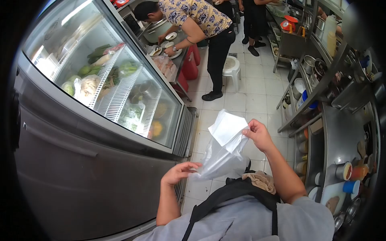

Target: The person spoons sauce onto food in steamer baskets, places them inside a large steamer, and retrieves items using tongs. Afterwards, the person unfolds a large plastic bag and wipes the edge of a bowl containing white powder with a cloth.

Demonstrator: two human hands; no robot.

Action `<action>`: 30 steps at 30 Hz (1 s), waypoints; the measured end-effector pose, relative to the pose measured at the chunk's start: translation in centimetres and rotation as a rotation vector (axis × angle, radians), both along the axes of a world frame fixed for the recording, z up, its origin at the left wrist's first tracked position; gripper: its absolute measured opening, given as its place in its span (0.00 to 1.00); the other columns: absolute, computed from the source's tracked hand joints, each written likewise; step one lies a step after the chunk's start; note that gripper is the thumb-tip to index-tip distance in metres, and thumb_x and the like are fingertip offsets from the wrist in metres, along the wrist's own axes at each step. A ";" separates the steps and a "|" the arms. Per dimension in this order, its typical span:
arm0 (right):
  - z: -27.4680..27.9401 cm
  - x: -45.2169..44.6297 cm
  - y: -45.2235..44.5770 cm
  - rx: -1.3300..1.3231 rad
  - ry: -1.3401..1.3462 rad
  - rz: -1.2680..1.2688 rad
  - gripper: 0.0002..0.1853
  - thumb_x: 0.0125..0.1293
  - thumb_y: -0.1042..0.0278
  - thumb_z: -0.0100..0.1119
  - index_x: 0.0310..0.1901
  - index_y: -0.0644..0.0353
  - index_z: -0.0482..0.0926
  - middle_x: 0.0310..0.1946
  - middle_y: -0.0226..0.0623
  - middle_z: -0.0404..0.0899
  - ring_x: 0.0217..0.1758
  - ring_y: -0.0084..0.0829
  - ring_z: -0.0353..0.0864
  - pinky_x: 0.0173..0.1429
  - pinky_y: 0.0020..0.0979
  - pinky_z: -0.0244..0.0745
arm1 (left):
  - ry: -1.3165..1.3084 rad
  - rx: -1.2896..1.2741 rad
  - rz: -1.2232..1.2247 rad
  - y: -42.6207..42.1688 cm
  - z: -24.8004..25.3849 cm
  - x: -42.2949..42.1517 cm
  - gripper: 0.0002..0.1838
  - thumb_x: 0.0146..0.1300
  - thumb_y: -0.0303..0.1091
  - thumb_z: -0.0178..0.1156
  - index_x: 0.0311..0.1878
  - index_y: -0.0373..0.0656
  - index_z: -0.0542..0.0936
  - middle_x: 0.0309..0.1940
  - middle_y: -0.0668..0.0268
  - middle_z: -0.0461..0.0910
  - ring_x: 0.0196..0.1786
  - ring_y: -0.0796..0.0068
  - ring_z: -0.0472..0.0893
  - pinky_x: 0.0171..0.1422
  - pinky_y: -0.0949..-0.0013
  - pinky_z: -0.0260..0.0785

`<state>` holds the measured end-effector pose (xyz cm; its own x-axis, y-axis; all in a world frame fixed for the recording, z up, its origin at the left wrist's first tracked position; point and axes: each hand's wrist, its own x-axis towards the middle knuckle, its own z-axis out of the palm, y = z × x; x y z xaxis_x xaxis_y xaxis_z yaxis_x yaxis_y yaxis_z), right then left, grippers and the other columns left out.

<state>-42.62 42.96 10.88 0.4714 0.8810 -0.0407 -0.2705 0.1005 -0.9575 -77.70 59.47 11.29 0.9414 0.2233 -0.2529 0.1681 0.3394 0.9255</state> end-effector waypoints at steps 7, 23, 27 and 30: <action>1.8 -4.8 -3.7 -0.029 -0.420 0.064 0.13 0.56 0.69 0.71 0.31 0.59 0.72 0.30 0.29 0.75 0.36 0.22 0.74 0.44 0.27 0.70 | 0.107 0.216 0.595 -2.6 5.7 4.7 0.19 0.68 0.37 0.59 0.58 0.37 0.75 0.48 0.65 0.78 0.45 0.77 0.76 0.53 0.73 0.68; 5.4 0.0 -9.2 0.030 -0.935 0.154 0.16 0.54 0.63 0.69 0.41 0.59 0.79 0.41 0.40 0.79 0.48 0.40 0.76 0.55 0.36 0.70 | -0.048 0.887 0.024 -8.0 8.0 14.8 0.13 0.60 0.36 0.65 0.40 0.36 0.78 0.34 0.63 0.74 0.39 0.72 0.75 0.46 0.67 0.67; 8.1 0.3 -7.1 0.278 -0.929 -0.119 0.17 0.52 0.68 0.64 0.46 0.59 0.81 0.46 0.40 0.80 0.52 0.40 0.76 0.58 0.36 0.70 | -0.128 1.104 -0.174 -11.6 11.4 16.3 0.14 0.60 0.37 0.65 0.36 0.36 0.73 0.29 0.53 0.76 0.33 0.55 0.77 0.39 0.56 0.68; 8.8 1.8 -5.9 0.207 -1.113 0.274 0.19 0.49 0.70 0.61 0.46 0.59 0.81 0.49 0.43 0.79 0.56 0.42 0.75 0.63 0.38 0.66 | -0.089 1.224 -0.197 -12.1 12.3 17.2 0.14 0.59 0.39 0.65 0.37 0.37 0.74 0.32 0.46 0.78 0.39 0.44 0.78 0.42 0.50 0.68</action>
